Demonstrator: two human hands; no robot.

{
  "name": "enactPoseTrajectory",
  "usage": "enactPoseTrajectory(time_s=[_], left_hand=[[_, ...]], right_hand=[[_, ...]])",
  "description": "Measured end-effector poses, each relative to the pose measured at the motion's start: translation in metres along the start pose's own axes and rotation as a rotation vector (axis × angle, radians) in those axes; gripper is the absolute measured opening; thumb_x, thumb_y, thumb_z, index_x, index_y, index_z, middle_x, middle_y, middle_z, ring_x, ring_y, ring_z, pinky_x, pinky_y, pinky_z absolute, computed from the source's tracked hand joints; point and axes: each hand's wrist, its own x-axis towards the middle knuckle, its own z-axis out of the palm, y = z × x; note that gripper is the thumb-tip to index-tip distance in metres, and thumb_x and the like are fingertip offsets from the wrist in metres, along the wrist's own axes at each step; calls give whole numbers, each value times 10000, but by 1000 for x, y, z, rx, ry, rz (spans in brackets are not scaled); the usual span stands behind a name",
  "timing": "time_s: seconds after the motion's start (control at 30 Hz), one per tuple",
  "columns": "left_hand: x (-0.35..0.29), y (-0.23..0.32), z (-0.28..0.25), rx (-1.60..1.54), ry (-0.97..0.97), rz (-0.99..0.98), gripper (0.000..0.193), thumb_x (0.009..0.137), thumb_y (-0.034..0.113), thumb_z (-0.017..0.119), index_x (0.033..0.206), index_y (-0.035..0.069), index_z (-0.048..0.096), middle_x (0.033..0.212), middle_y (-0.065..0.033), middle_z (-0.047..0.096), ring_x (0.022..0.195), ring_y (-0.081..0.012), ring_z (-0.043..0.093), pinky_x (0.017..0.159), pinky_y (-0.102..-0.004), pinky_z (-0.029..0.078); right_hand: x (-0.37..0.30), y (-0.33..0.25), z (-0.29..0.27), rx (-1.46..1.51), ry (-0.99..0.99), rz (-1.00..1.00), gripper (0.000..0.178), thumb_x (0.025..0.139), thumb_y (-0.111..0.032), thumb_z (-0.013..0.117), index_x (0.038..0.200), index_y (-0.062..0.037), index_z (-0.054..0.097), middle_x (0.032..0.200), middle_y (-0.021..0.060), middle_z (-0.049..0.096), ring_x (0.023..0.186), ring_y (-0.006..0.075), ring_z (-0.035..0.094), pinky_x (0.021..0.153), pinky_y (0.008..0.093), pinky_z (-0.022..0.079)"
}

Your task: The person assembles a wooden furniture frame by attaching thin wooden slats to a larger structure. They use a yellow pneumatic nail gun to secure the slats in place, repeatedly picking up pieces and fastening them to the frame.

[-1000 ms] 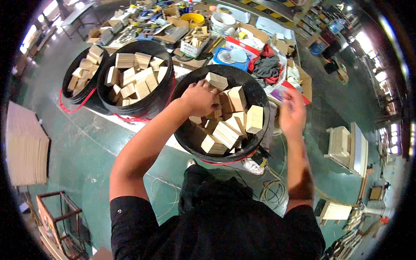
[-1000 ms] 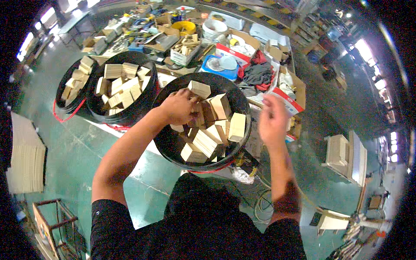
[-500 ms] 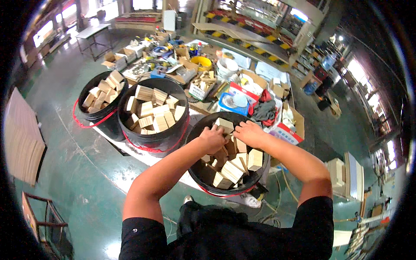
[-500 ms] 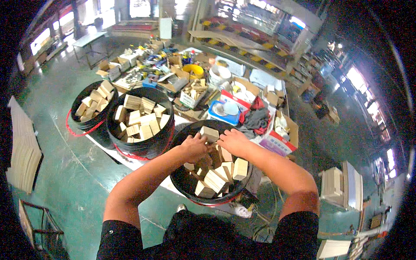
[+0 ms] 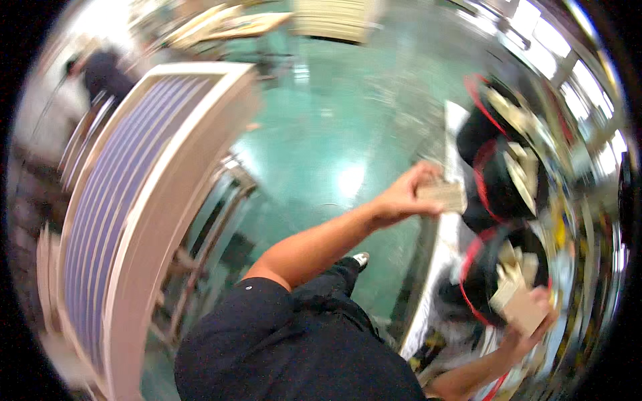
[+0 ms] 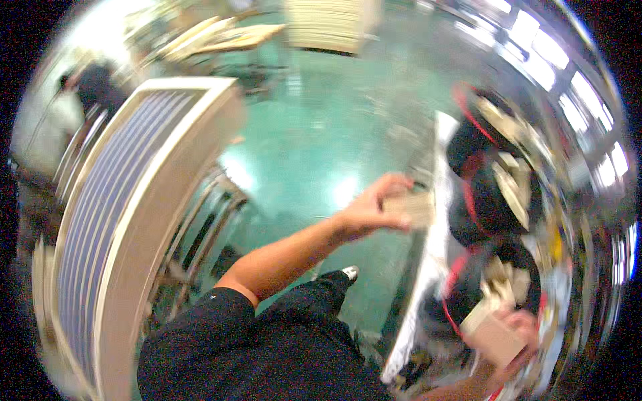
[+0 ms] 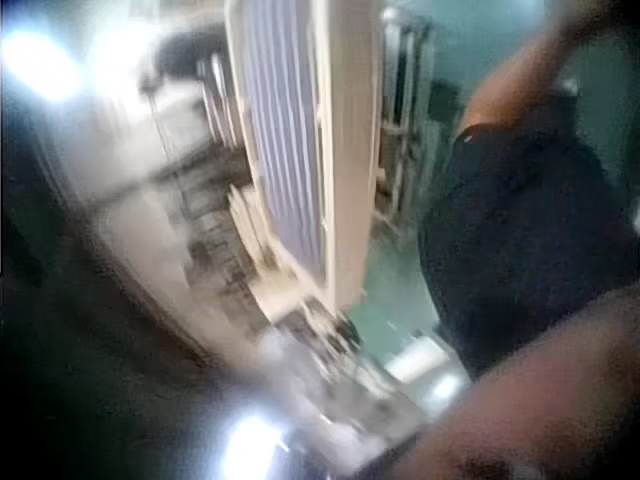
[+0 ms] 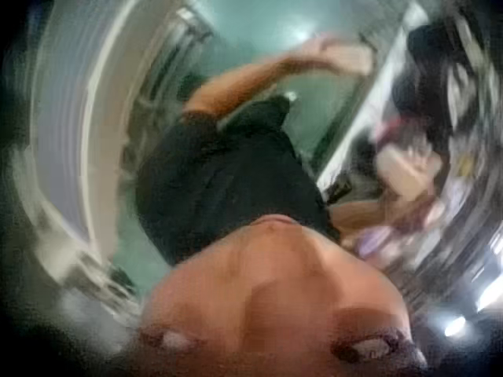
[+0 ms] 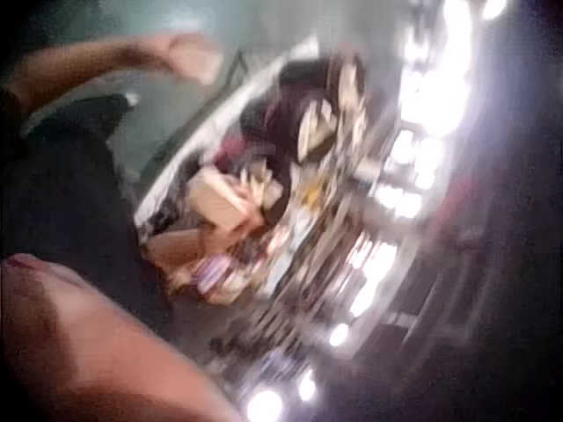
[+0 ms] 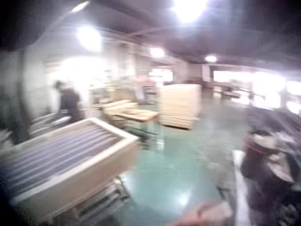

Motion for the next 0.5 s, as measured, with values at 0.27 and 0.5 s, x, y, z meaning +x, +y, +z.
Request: enactPoseTrajectory(time_s=[0.27,0.5], left_hand=[[-518,49,-72,-367,667,37,1003,775,109,844,1575,198,245,1339,-106,540,1172,-261,597,967,-440,548],[-817,196,-50,300,1157,396,880,698,219,855,1464,113,434,1288,-113,579,1195,-229,575,1010,-392,469]], right_hand=[[-65,21,345,1191,-734,1031,798,969,-345,648,1589,-255,154,1503,243,396,1222,416,577,904,671,551],[-150,-119,660,873,-1224,839,764,817,-241,778,1450,-103,373,1356,231,522,1009,317,659,736,432,623]])
